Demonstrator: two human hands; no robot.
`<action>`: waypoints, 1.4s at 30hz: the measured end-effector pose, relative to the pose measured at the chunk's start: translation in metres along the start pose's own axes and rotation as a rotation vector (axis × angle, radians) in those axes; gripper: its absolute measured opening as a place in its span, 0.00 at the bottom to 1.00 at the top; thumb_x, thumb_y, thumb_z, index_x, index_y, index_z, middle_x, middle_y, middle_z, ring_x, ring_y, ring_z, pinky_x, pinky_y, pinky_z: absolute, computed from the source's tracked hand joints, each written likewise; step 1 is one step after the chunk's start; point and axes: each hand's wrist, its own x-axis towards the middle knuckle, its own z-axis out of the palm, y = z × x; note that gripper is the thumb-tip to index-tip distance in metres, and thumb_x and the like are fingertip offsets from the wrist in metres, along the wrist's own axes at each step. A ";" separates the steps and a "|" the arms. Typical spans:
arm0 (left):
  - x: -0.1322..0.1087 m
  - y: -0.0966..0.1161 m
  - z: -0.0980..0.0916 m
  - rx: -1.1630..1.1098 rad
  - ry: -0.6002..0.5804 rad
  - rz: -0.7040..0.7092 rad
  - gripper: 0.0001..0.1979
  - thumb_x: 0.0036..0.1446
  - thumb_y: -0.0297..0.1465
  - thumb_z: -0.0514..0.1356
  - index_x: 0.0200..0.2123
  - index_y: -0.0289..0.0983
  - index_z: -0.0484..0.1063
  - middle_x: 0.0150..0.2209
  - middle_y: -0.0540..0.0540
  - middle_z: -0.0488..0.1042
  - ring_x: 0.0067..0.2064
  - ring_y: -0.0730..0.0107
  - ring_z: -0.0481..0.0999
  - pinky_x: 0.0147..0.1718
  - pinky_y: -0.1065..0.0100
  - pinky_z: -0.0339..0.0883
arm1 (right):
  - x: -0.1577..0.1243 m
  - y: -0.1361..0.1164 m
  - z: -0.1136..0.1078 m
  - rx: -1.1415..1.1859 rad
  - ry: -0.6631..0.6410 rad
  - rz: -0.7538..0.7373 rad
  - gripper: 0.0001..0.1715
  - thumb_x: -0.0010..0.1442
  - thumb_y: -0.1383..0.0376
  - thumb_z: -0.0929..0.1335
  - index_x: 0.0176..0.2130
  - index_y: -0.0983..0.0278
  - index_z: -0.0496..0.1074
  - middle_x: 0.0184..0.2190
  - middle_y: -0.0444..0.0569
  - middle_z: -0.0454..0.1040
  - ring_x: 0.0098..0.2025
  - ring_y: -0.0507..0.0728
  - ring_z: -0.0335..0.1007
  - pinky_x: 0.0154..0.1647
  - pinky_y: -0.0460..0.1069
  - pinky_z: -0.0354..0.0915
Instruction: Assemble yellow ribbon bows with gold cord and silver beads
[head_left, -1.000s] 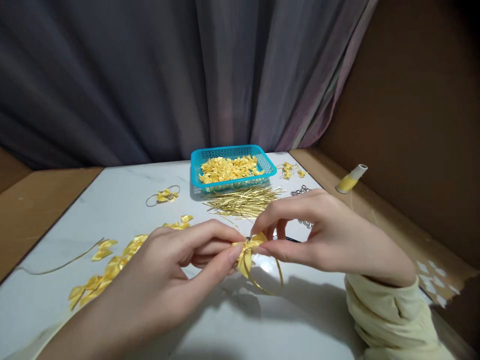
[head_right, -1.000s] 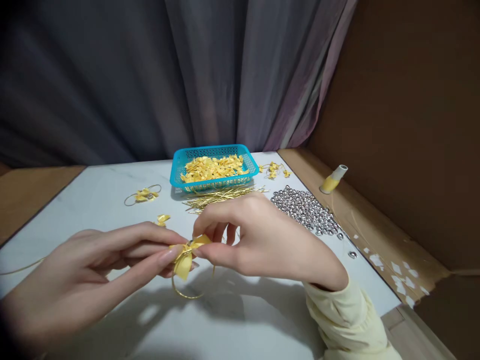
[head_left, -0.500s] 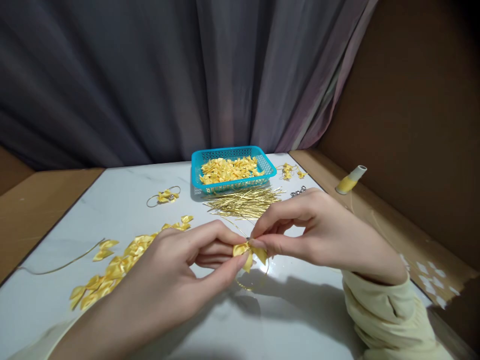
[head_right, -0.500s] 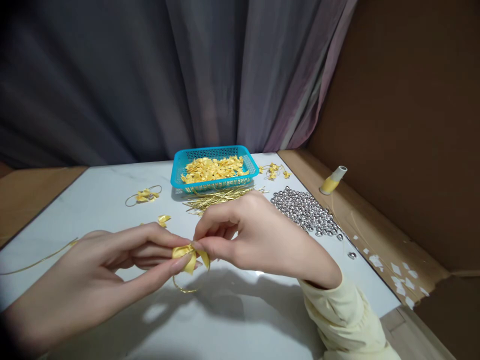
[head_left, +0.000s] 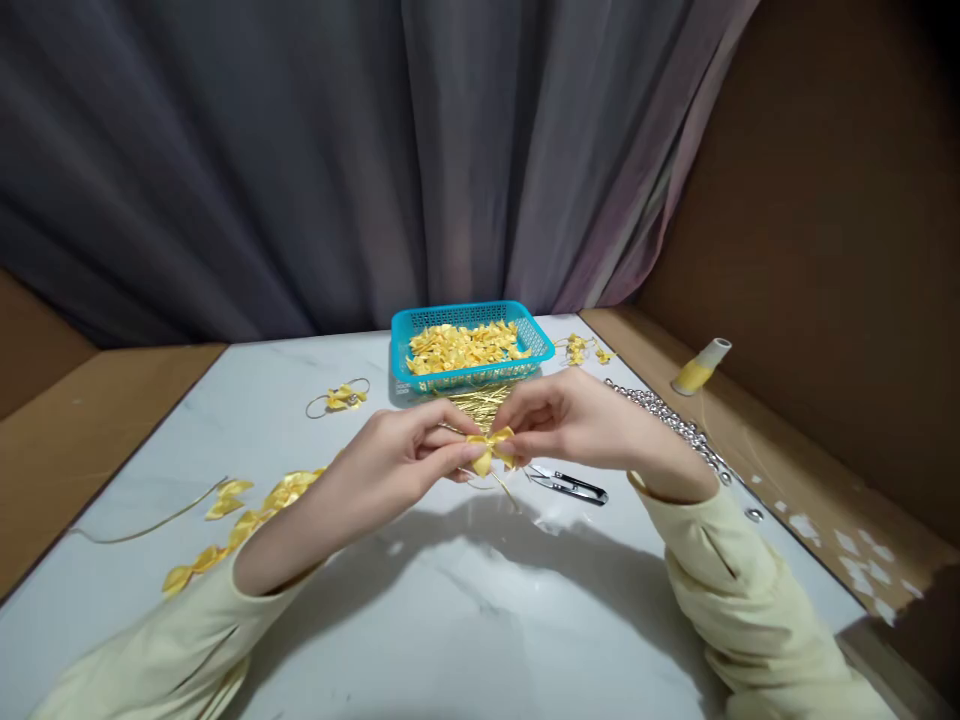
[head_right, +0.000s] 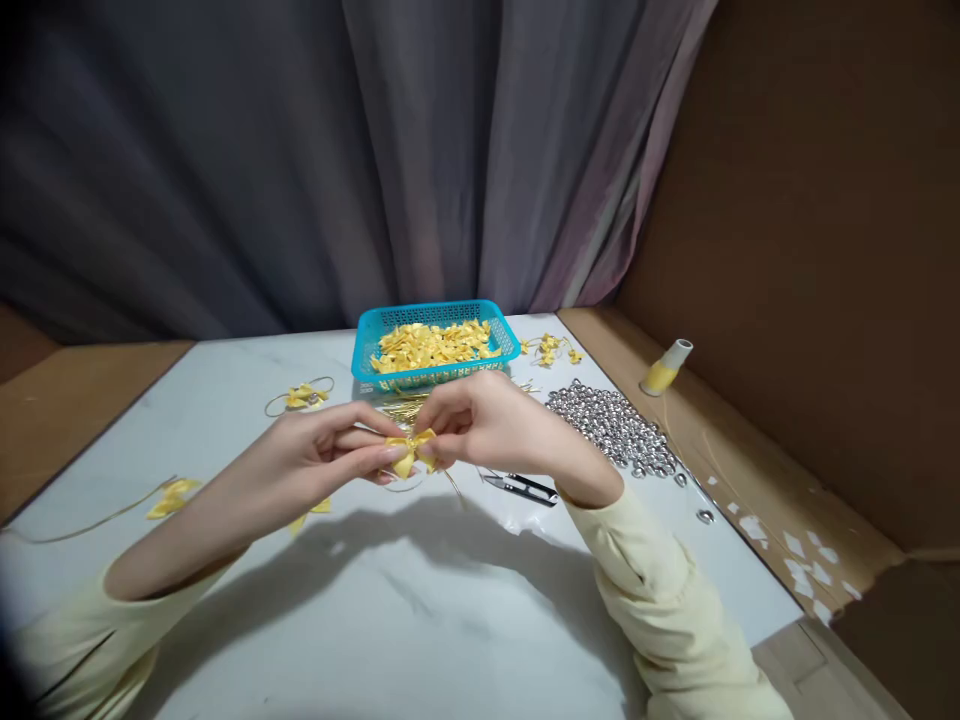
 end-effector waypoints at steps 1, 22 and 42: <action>0.003 -0.002 0.000 -0.027 -0.004 0.010 0.11 0.57 0.40 0.59 0.36 0.38 0.69 0.29 0.51 0.81 0.34 0.69 0.80 0.35 0.70 0.74 | 0.004 0.004 -0.001 0.037 -0.002 0.002 0.04 0.52 0.70 0.70 0.32 0.68 0.72 0.23 0.45 0.75 0.25 0.49 0.72 0.27 0.44 0.69; 0.003 0.002 -0.006 0.110 0.002 0.058 0.09 0.58 0.37 0.58 0.34 0.38 0.73 0.28 0.50 0.78 0.31 0.70 0.78 0.31 0.72 0.70 | 0.038 0.068 -0.015 0.374 -0.524 -0.071 0.25 0.52 0.63 0.72 0.47 0.68 0.66 0.27 0.44 0.75 0.27 0.50 0.72 0.34 0.48 0.67; 0.001 0.008 0.001 0.168 -0.054 0.037 0.10 0.59 0.35 0.57 0.30 0.38 0.75 0.24 0.52 0.76 0.26 0.75 0.72 0.26 0.75 0.63 | 0.037 0.057 -0.018 0.166 -0.241 -0.108 0.12 0.54 0.63 0.69 0.23 0.67 0.67 0.15 0.37 0.60 0.17 0.45 0.52 0.18 0.43 0.49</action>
